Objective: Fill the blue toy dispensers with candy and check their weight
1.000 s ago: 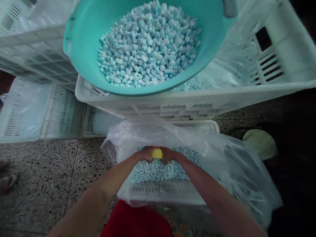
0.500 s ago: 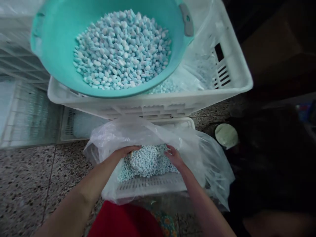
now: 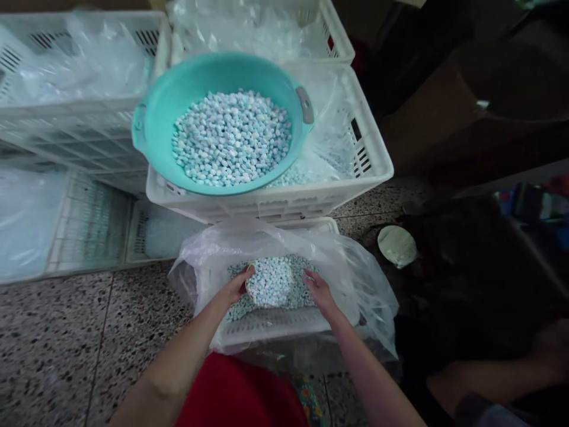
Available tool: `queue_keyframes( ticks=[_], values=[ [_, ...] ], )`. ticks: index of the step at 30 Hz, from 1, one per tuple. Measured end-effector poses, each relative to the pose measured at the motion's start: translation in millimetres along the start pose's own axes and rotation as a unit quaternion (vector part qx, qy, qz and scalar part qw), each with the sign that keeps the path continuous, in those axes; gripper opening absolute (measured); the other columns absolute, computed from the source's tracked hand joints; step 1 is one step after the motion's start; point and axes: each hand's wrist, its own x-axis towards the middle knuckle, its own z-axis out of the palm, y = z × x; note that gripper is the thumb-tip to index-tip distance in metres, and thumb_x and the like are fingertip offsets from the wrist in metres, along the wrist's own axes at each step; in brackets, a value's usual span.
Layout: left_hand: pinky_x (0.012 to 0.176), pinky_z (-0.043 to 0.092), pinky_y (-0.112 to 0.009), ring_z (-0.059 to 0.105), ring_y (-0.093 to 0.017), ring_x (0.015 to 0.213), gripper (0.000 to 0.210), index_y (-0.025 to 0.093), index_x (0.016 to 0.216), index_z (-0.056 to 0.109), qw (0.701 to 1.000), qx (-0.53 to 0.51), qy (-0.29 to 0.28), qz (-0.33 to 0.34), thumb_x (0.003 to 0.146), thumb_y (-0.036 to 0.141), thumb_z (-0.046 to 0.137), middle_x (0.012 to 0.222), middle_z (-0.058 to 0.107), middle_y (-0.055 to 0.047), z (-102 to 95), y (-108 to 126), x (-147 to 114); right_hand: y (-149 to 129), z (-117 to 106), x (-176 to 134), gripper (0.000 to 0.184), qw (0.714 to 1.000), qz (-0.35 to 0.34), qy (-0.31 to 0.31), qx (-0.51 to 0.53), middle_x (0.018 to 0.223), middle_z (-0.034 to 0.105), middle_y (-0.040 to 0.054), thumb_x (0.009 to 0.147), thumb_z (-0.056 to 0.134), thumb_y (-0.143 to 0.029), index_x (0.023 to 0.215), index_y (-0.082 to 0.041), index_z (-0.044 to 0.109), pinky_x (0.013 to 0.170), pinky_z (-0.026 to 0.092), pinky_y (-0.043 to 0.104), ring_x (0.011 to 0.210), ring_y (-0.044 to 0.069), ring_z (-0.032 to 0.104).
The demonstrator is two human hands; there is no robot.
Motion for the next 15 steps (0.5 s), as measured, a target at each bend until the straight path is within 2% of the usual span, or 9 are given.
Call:
queue_keyframes(
  ticks=[5,8,11,15],
  values=[
    [0.082,0.050,-0.033,0.063,-0.022,0.096,0.060,0.021,0.119,0.053,1.000,-0.023,0.005,0.002,0.070,0.053,0.067,0.110,0.065,-0.009,5.5,3,-36,-14,25,-32,0.058,0.989,0.086,-0.034,0.112,0.131,0.052,0.0046,0.076,0.052,-0.064,0.122,-0.029,0.055,0.071,0.054,0.034,0.100,0.022,0.060],
    [0.082,0.051,-0.034,0.063,-0.022,0.098,0.059,0.023,0.120,0.052,0.999,-0.038,0.008,-0.003,0.071,0.053,0.066,0.114,0.063,-0.008,12.9,6,-56,-28,42,-47,0.055,0.970,0.136,-0.068,0.189,0.125,0.058,0.0040,0.081,0.041,-0.067,0.123,-0.032,0.053,0.059,0.054,0.030,0.083,0.017,0.064],
    [0.082,0.051,-0.034,0.063,-0.021,0.097,0.057,0.025,0.119,0.052,0.998,-0.051,0.019,-0.011,0.071,0.050,0.068,0.112,0.064,-0.007,21.8,11,-73,-44,51,-57,0.052,0.947,0.171,-0.081,0.258,0.108,0.066,0.0031,0.088,0.030,-0.063,0.121,-0.032,0.053,0.058,0.054,0.031,0.074,0.015,0.065],
    [0.081,0.051,-0.033,0.063,-0.021,0.096,0.056,0.024,0.119,0.053,0.999,-0.044,0.021,-0.003,0.070,0.048,0.069,0.108,0.066,-0.006,34.5,19,-97,-65,55,-74,0.046,0.925,0.179,-0.061,0.329,0.106,0.068,0.0013,0.091,0.028,-0.056,0.120,-0.031,0.054,0.068,0.054,0.033,0.081,0.015,0.066]
  ],
)
